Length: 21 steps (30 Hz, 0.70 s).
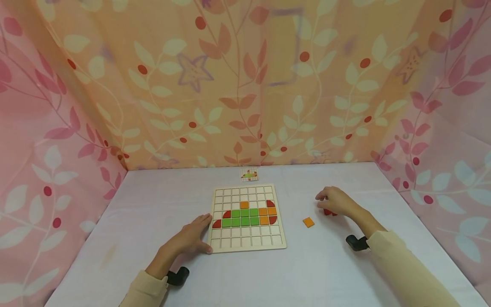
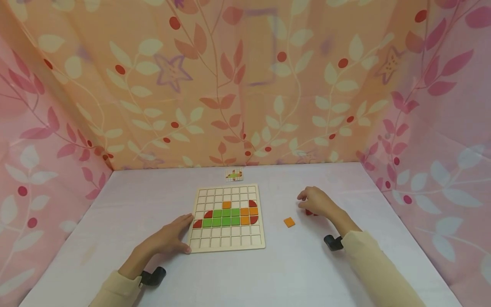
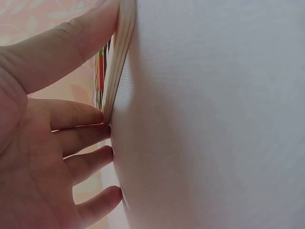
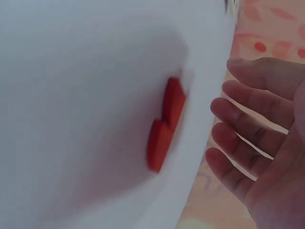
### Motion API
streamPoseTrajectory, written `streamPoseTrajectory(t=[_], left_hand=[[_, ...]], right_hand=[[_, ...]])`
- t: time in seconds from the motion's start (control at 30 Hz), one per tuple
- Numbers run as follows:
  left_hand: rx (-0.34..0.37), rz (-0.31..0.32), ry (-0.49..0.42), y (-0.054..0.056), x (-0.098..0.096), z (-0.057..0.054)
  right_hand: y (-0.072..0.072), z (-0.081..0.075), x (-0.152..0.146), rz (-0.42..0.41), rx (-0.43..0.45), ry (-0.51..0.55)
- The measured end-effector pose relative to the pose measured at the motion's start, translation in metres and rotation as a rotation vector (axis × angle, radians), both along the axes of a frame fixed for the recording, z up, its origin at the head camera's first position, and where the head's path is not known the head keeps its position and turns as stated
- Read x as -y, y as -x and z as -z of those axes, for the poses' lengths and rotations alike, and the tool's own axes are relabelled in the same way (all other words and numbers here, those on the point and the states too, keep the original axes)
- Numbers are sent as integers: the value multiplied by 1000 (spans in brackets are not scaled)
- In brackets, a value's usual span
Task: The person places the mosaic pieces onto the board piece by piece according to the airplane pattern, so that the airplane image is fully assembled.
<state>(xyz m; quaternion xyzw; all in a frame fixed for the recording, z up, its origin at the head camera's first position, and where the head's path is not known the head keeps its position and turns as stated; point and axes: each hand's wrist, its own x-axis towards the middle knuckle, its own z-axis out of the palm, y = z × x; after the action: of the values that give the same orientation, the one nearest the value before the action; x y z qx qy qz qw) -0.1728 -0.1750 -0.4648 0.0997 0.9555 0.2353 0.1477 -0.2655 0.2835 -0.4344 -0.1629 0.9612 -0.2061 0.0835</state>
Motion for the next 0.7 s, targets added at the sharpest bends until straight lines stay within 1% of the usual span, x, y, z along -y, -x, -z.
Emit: streamPoseTrajectory(t=[0.13, 0.3, 0.47, 0.7], left_hand=[[3, -1, 3, 0, 0, 0], [9, -4, 6, 0, -1, 0], [6, -7, -5, 0, 0, -2], [1, -6, -11, -2, -2, -5]], right_hand=[[-3, 7, -15, 38, 5, -18], [-9, 10, -30, 106, 8, -81], [-15, 9, -38, 165, 17, -99], [-21, 12, -40, 214, 73, -103]])
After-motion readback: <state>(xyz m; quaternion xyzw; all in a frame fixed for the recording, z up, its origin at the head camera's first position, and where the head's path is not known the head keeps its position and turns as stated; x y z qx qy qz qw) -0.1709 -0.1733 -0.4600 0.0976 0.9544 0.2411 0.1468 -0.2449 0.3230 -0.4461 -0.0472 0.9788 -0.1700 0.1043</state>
